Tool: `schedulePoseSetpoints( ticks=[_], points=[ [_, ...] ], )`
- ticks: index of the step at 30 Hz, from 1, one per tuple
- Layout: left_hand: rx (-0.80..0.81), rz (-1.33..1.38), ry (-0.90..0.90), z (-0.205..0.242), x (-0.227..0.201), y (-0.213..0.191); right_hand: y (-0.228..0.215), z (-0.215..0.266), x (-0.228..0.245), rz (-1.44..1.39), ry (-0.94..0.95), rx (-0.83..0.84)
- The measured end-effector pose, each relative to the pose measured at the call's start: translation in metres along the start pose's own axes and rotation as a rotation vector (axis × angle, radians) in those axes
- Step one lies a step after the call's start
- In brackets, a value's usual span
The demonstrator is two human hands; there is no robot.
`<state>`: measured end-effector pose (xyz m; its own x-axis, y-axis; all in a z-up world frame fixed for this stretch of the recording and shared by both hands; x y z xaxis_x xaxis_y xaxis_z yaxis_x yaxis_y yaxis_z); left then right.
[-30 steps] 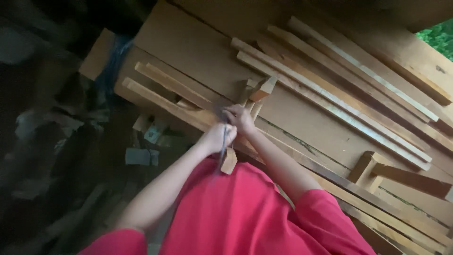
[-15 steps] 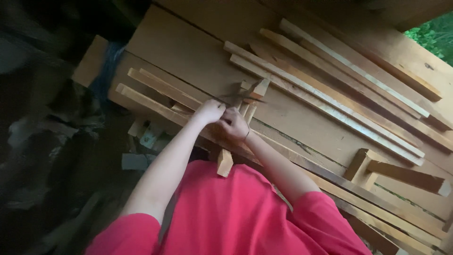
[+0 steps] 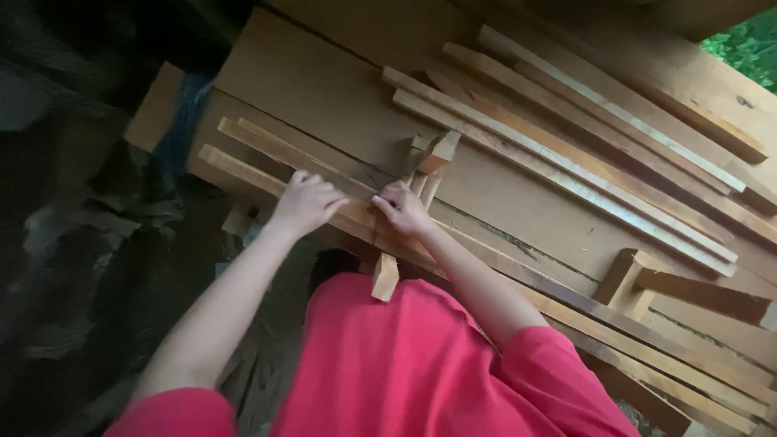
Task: Marking wooden planks with a pencil for further woodworking steps.
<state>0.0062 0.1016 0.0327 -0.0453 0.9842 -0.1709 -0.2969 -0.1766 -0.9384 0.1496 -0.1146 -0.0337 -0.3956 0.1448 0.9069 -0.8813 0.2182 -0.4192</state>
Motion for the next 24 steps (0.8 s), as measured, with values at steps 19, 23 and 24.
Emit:
schedulePoseSetpoints(
  ticks=[19, 23, 24],
  points=[
    [0.721, 0.239, -0.593, 0.033, -0.035, -0.075, -0.002, -0.002, 0.019, 0.065, 0.004, 0.021],
    [0.154, 0.852, -0.376, -0.024, -0.053, 0.020, 0.010, 0.000, -0.002, 0.019, 0.100, -0.013],
    [0.168, 0.905, -0.414, -0.037, -0.061, 0.030, 0.009, 0.003, -0.009, -0.008, 0.108, -0.021]
  ],
)
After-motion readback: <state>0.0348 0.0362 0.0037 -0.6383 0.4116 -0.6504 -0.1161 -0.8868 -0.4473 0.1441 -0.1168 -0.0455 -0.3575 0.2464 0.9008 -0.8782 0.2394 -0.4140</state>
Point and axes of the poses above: each hand's wrist, its own z-axis away from the middle knuckle, its own y-axis out of the palm, x = y × z, the point moved 1 cm from there along -z, towards the middle knuckle, and after that the axes turned 14 degrees about x, right-handed, at the moved point
